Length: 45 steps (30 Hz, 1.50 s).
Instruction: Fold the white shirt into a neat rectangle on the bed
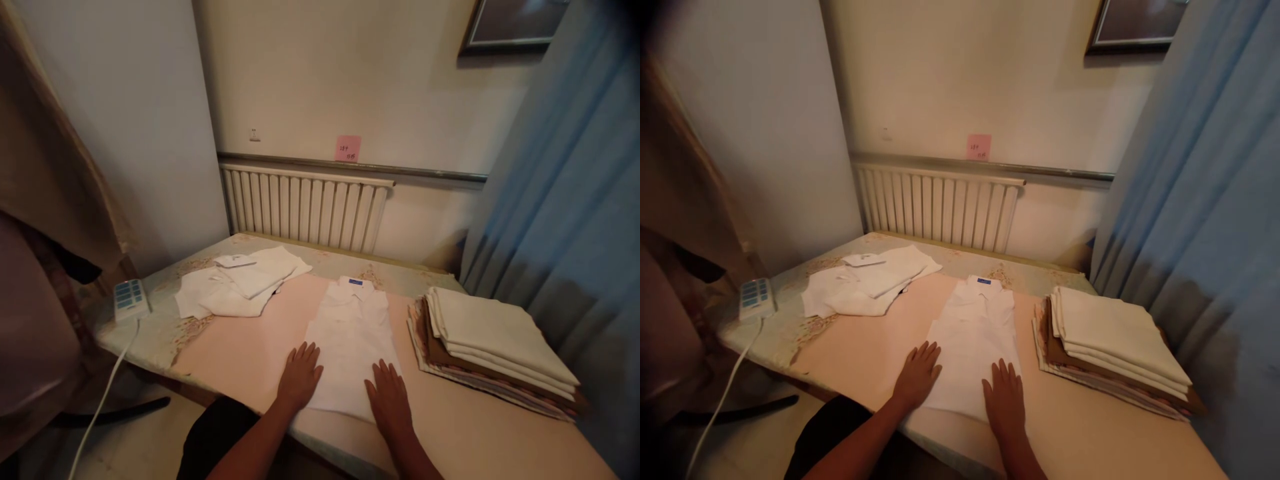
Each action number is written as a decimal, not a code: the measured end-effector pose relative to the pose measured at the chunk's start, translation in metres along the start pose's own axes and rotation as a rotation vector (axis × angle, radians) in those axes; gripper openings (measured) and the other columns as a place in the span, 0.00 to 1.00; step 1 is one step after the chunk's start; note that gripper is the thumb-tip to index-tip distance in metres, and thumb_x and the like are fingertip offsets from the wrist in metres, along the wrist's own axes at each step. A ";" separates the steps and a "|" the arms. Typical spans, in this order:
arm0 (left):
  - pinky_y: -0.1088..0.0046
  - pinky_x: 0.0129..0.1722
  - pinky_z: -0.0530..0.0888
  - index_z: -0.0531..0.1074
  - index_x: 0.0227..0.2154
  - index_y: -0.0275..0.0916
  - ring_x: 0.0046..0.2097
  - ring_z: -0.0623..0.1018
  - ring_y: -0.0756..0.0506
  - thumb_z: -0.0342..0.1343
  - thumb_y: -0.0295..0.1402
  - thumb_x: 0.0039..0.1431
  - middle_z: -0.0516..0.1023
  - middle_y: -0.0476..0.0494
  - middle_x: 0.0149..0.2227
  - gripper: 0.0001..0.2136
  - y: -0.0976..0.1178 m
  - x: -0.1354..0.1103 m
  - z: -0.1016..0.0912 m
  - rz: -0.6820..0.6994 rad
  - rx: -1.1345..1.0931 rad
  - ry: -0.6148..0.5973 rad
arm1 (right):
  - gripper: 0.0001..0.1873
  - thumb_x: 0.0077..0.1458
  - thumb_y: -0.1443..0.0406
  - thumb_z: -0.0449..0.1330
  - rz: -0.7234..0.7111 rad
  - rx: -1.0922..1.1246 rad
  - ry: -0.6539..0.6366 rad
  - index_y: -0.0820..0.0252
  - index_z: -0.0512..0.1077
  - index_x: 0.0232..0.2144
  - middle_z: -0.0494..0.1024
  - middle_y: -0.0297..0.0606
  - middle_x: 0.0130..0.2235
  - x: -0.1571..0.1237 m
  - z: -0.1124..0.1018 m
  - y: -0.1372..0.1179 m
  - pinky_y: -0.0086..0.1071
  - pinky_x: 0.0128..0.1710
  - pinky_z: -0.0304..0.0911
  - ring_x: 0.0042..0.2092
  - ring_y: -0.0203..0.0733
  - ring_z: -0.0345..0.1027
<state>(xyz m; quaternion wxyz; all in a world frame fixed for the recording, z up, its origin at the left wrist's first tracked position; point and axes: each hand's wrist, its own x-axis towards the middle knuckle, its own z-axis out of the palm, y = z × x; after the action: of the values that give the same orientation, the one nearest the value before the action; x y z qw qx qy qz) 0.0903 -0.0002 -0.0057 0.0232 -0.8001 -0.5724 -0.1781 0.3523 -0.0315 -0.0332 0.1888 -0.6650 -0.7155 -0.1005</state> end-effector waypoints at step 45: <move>0.54 0.62 0.56 0.64 0.60 0.43 0.65 0.61 0.40 0.40 0.40 0.66 0.65 0.44 0.63 0.22 -0.004 0.006 0.008 0.020 0.026 0.028 | 0.28 0.64 0.54 0.44 0.085 0.078 0.193 0.70 0.69 0.53 0.69 0.55 0.58 -0.057 -0.010 0.028 0.46 0.61 0.55 0.61 0.52 0.60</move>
<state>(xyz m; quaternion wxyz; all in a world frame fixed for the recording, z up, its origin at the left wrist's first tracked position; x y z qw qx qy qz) 0.0900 0.0082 -0.0122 0.0433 -0.8028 -0.5663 -0.1815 0.3843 -0.0852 -0.0501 0.2867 -0.6740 -0.6686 -0.1282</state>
